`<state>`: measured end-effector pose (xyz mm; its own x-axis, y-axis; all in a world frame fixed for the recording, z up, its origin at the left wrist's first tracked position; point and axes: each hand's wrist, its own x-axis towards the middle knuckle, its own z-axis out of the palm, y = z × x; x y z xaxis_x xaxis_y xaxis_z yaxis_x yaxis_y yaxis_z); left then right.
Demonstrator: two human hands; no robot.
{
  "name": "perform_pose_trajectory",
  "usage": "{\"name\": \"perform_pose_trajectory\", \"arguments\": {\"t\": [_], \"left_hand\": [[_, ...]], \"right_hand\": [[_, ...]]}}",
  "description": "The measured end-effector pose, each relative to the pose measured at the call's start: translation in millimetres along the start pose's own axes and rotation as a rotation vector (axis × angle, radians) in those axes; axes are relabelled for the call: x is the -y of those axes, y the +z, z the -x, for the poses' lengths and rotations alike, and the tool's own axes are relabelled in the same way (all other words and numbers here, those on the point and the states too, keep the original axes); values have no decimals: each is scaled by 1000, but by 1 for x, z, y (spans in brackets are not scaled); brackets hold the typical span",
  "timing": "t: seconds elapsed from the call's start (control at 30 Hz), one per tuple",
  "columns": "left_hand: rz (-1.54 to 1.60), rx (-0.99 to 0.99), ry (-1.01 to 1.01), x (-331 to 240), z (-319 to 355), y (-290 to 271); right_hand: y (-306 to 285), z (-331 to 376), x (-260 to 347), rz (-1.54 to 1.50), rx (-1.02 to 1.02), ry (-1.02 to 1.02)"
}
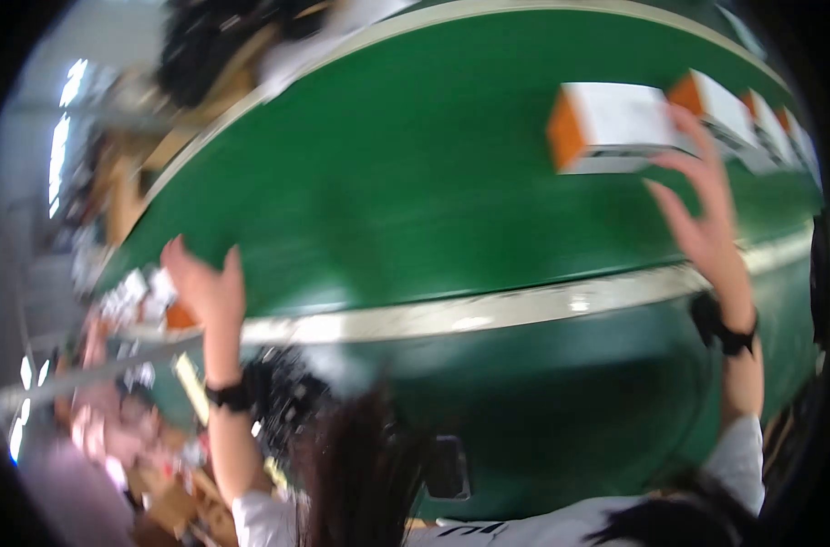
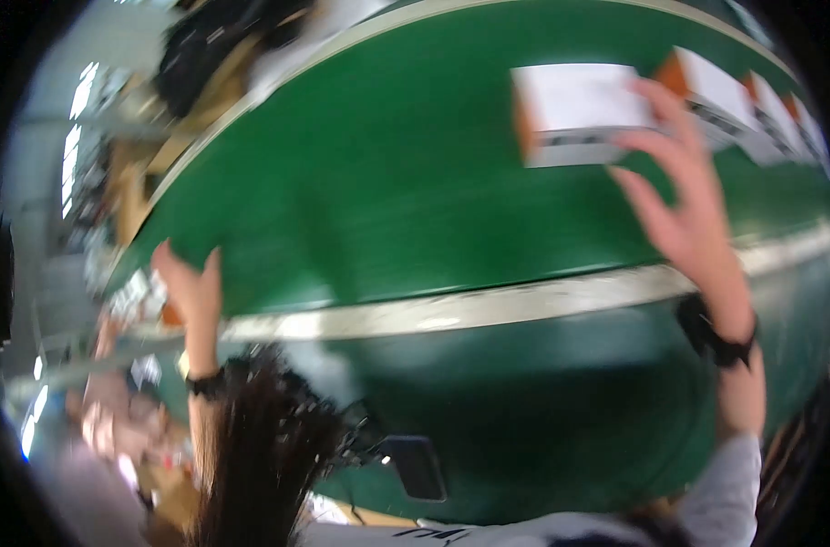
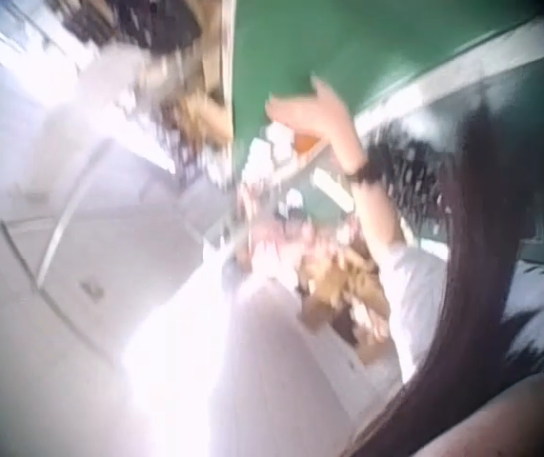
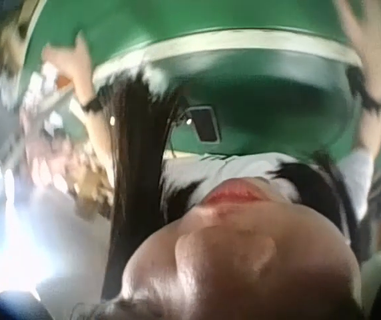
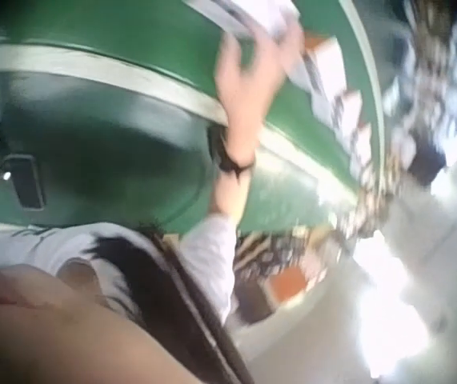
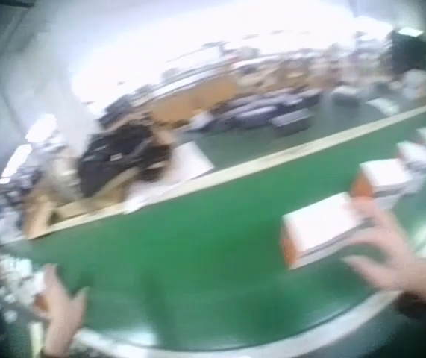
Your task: Packaging small electronic components or products into white and orange boxes on an industrial assembly line.
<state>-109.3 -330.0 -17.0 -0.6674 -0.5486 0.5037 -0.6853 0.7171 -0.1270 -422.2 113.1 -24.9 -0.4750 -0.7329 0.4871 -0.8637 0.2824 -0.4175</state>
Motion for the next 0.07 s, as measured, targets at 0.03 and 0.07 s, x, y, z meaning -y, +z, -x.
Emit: {"name": "perform_pose_trajectory", "arguments": {"t": [0.03, 0.07], "left_hand": [[-139, 108, -92, 3, 3, -4], [-344, 194, -197, 20, 8, -13]], "right_hand": [[-8, 8, -8, 52, 1, -37], [7, 2, 3, -18, -10, -62]]}}
